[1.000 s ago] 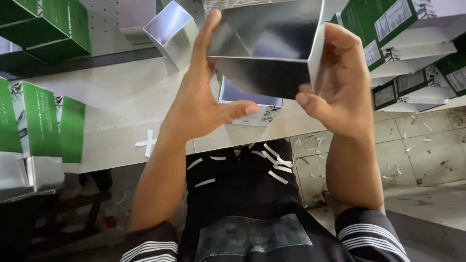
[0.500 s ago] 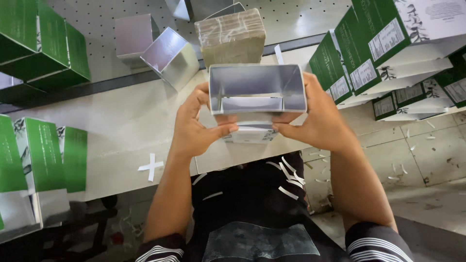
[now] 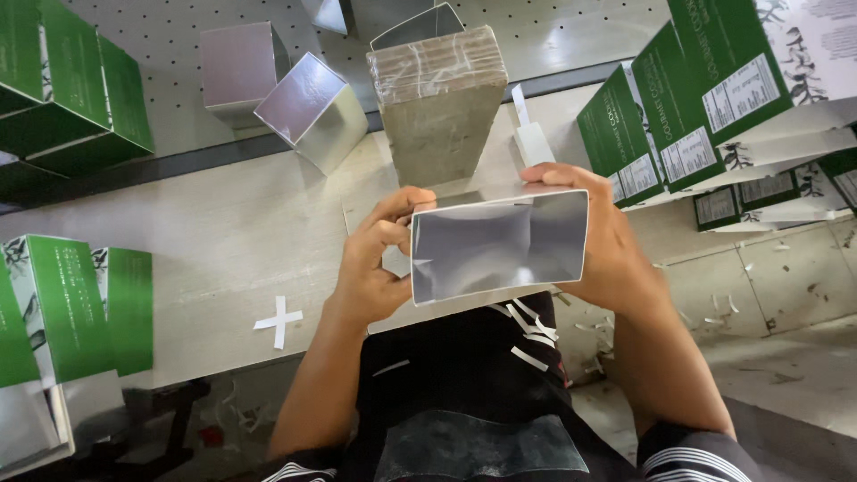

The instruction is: The person assembles green and white cardboard boxes by folding the flaps and securing them with white tape. They handle multiple boxes, applying tape to the seams and stacking the finished products on a table.

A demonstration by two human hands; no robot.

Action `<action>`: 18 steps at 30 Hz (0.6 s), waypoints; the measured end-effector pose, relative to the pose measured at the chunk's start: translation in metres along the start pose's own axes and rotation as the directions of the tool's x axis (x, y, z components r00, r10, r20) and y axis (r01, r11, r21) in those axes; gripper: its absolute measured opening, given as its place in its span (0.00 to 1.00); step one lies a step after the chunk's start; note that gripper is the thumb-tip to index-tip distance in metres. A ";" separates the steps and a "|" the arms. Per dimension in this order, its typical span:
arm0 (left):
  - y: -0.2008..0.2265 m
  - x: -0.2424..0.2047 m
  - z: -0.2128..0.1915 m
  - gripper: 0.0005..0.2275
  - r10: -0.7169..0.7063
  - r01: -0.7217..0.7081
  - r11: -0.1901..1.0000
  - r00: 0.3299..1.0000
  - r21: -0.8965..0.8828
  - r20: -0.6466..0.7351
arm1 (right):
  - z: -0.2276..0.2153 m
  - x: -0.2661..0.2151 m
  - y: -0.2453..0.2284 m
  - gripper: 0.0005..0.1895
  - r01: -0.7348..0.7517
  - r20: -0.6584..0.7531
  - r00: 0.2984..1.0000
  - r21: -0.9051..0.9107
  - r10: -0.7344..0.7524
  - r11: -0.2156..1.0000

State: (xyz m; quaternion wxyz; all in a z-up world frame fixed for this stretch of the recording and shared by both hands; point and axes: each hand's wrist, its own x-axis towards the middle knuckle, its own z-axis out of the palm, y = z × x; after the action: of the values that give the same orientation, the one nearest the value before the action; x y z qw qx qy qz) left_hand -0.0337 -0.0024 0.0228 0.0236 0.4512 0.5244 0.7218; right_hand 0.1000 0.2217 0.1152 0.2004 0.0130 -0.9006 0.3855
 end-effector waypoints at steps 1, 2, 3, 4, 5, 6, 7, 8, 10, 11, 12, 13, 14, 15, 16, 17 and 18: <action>0.000 -0.001 0.000 0.15 -0.005 0.005 1.000 1.000 -0.015 0.013 | 0.001 -0.005 0.009 0.48 -0.007 0.028 1.000 0.062 0.006 0.998; 0.001 0.000 -0.001 0.16 -0.006 0.006 1.000 1.000 -0.026 0.023 | 0.003 -0.007 0.018 0.51 -0.010 0.057 0.998 0.125 0.002 0.992; 0.002 0.001 -0.002 0.16 -0.003 0.004 1.000 1.000 -0.025 0.023 | 0.002 -0.010 0.013 0.51 -0.007 0.057 0.998 0.125 0.000 0.992; 0.005 0.001 -0.003 0.16 -0.021 0.021 1.000 0.999 -0.003 0.029 | 0.001 -0.013 0.008 0.53 -0.009 0.066 0.998 0.111 0.001 0.994; 0.007 0.001 -0.004 0.16 -0.039 0.038 0.999 0.999 0.018 0.033 | 0.001 -0.017 0.002 0.55 -0.010 0.075 0.997 0.097 0.003 0.995; 0.006 0.000 -0.002 0.16 -0.042 0.041 0.999 0.999 0.022 0.028 | 0.005 -0.020 0.008 0.55 -0.008 0.081 0.997 0.101 0.000 0.995; 0.006 0.000 0.000 0.17 -0.039 0.039 0.999 0.999 -0.015 0.008 | 0.009 -0.024 0.013 0.52 -0.037 0.068 0.997 0.064 0.032 0.997; 0.005 0.001 0.002 0.17 -0.035 0.034 0.998 0.999 -0.053 -0.009 | 0.012 -0.028 0.018 0.49 -0.065 0.052 0.997 0.026 0.064 0.998; 0.005 0.002 0.012 0.20 -0.029 0.023 0.997 0.997 -0.080 -0.070 | 0.020 -0.023 0.023 0.42 -0.121 0.029 0.992 0.063 0.119 0.991; 0.005 0.003 0.018 0.23 -0.023 0.009 0.994 0.991 -0.109 -0.128 | 0.023 -0.020 0.026 0.36 -0.177 0.007 0.984 0.098 0.177 0.979; -0.004 0.001 0.026 0.23 -0.023 0.009 0.994 0.991 -0.107 -0.133 | 0.026 -0.023 0.033 0.36 -0.175 0.011 0.985 0.098 0.174 0.980; -0.013 0.000 0.035 0.24 0.029 -0.060 0.989 0.977 -0.136 -0.213 | 0.028 -0.026 0.039 0.40 -0.077 -0.026 0.997 0.066 0.079 0.995; -0.023 -0.001 0.044 0.26 0.080 -0.131 0.978 0.954 -0.161 -0.291 | 0.030 -0.030 0.046 0.45 0.021 -0.061 0.998 0.028 -0.019 0.999; -0.027 -0.003 0.042 0.26 0.081 -0.132 0.978 0.952 -0.160 -0.294 | 0.027 -0.029 0.045 0.45 0.023 -0.058 0.998 0.028 -0.021 0.999; -0.032 -0.004 0.040 0.26 0.116 -0.158 0.980 0.950 -0.125 -0.289 | 0.023 -0.028 0.043 0.46 0.020 -0.047 0.999 0.018 -0.019 1.000; -0.037 -0.005 0.038 0.27 0.151 -0.183 0.979 0.947 -0.090 -0.284 | 0.020 -0.028 0.042 0.46 0.017 -0.036 0.999 0.009 -0.016 1.000; -0.036 -0.005 0.037 0.27 0.150 -0.183 0.979 0.948 -0.095 -0.280 | 0.018 -0.024 0.036 0.46 0.013 -0.041 0.999 0.006 -0.013 1.000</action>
State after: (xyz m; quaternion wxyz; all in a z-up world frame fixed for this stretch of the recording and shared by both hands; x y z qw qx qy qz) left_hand -0.0213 0.0387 -0.0073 -0.0825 0.3886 0.4385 0.8062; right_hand 0.1090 0.2310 0.0701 0.2211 0.0118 -0.8950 0.3871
